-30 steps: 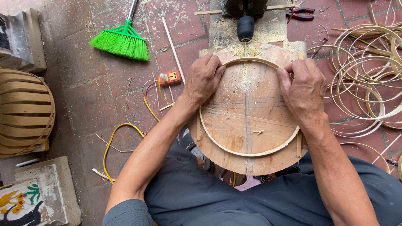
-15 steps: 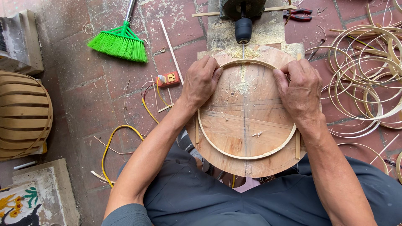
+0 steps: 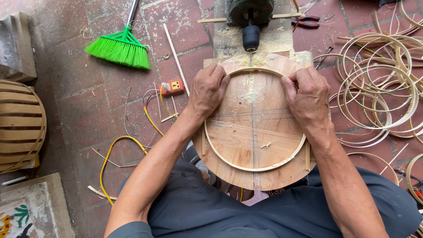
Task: The person sits on the floor and uses a drill press to make holes in thin bamboo rings. They repeatedly pick up a ring, place it on a wooden jig under the drill, operate the machine, and then set the finished ring aside.
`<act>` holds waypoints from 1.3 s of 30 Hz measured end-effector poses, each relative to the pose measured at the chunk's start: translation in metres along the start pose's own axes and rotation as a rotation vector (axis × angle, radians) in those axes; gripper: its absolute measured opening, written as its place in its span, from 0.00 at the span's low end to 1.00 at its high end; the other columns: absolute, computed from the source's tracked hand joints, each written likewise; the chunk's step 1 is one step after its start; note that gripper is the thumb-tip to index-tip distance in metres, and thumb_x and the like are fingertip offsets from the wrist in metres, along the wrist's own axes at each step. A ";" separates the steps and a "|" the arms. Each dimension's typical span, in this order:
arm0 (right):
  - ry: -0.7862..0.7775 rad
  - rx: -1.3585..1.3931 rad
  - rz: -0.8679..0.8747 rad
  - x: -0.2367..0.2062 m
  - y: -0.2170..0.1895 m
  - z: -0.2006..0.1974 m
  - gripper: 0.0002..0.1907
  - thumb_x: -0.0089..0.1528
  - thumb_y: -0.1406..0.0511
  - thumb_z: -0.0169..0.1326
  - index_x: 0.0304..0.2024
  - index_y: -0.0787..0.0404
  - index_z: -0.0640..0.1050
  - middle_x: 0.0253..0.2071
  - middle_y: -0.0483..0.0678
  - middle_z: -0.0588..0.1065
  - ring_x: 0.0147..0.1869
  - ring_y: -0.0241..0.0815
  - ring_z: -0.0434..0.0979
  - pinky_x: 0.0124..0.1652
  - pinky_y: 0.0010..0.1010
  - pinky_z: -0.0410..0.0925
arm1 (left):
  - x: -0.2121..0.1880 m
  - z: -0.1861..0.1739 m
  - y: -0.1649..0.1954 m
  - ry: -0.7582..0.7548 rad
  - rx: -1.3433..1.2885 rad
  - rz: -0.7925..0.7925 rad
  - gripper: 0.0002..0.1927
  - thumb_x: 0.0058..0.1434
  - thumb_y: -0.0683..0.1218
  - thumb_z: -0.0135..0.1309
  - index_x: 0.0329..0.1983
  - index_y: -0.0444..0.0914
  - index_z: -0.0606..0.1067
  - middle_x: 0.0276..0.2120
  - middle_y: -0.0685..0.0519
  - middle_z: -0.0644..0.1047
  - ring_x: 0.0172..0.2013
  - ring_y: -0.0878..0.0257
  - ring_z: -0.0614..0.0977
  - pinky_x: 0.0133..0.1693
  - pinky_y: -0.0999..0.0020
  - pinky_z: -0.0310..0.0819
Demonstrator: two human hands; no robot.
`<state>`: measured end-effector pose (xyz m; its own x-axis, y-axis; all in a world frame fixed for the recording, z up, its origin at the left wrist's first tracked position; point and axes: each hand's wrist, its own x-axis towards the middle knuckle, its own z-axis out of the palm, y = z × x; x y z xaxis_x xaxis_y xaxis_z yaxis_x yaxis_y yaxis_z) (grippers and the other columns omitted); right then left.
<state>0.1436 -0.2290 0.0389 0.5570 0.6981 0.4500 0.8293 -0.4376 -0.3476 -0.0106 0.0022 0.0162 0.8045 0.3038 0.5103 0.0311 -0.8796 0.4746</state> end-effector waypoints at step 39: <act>-0.122 0.000 -0.085 0.020 -0.014 -0.015 0.07 0.62 0.64 0.65 0.38 0.60 0.82 0.36 0.49 0.77 0.39 0.45 0.78 0.39 0.36 0.72 | 0.019 0.004 0.011 -0.323 -0.152 -0.040 0.12 0.73 0.52 0.49 0.42 0.42 0.78 0.36 0.51 0.78 0.34 0.52 0.82 0.36 0.57 0.77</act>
<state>0.1433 -0.2178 0.0653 0.4752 0.7961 0.3746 0.8732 -0.3742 -0.3124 0.0072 -0.0036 0.0279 0.9512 0.1843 0.2474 -0.0025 -0.7974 0.6035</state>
